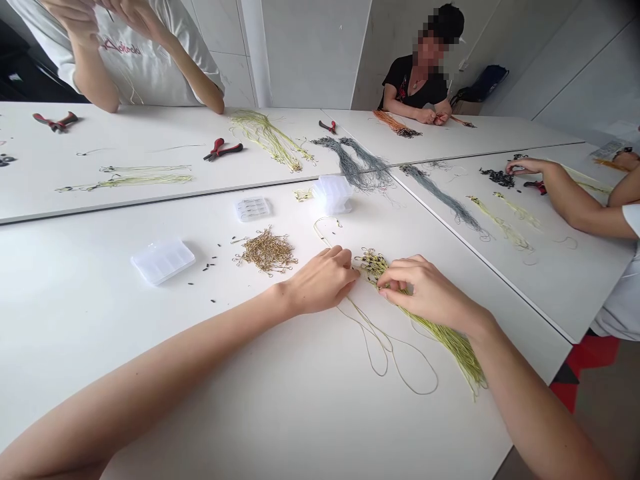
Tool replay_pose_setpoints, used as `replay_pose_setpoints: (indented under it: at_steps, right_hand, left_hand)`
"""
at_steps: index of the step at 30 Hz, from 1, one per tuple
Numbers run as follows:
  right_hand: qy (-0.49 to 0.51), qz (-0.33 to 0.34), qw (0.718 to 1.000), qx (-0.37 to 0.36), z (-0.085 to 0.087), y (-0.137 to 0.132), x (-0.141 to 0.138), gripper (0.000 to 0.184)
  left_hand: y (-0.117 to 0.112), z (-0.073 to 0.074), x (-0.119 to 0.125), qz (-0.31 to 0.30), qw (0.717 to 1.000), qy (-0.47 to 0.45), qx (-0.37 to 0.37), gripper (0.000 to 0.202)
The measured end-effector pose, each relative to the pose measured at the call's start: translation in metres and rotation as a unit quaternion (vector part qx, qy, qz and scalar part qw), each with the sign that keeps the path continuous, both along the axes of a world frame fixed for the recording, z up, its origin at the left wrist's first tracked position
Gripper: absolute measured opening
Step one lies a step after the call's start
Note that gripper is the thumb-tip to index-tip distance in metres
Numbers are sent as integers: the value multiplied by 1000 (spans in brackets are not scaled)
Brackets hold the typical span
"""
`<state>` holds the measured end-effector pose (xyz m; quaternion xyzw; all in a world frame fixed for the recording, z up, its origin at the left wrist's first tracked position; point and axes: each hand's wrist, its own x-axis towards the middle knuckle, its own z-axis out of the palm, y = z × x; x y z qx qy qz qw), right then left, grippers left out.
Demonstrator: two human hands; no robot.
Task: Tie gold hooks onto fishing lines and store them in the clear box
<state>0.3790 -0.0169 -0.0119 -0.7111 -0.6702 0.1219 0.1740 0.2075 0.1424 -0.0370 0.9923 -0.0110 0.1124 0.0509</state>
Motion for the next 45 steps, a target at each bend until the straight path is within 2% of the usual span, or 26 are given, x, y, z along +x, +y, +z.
replay_pose_setpoints:
  at_steps: [5, 10, 13, 19, 24, 29, 36, 41, 45]
  right_hand:
    - [-7, -22, 1000, 14, 6, -1, 7, 13]
    - [-6, -27, 999, 15, 8, -2, 8, 14]
    - [-4, -24, 1000, 10, 7, -2, 5, 14]
    - [2, -37, 999, -2, 5, -1, 8, 11]
    - [9, -56, 998, 16, 5, 0, 13, 10]
    - [19, -18, 998, 54, -1, 3, -1, 14]
    - [7, 16, 999, 50, -8, 4, -9, 20]
    - [9, -4, 998, 68, -6, 4, -3, 18]
    - [16, -15, 993, 112, -15, 8, -13, 13]
  left_hand:
    - [9, 13, -2, 0, 999, 9, -34, 26]
    - [30, 29, -8, 73, 995, -5, -73, 28]
    - [37, 32, -10, 101, 991, 0, -91, 30]
    - [36, 21, -8, 66, 992, 23, -107, 33]
    - [38, 13, -6, 27, 994, 5, -104, 40]
    - [36, 12, -7, -4, 995, 14, -99, 46]
    - [32, 15, -8, -31, 992, 21, -118, 44]
    - [39, 12, -8, 13, 993, 12, -115, 38]
    - [45, 8, -7, 37, 992, -1, -123, 32]
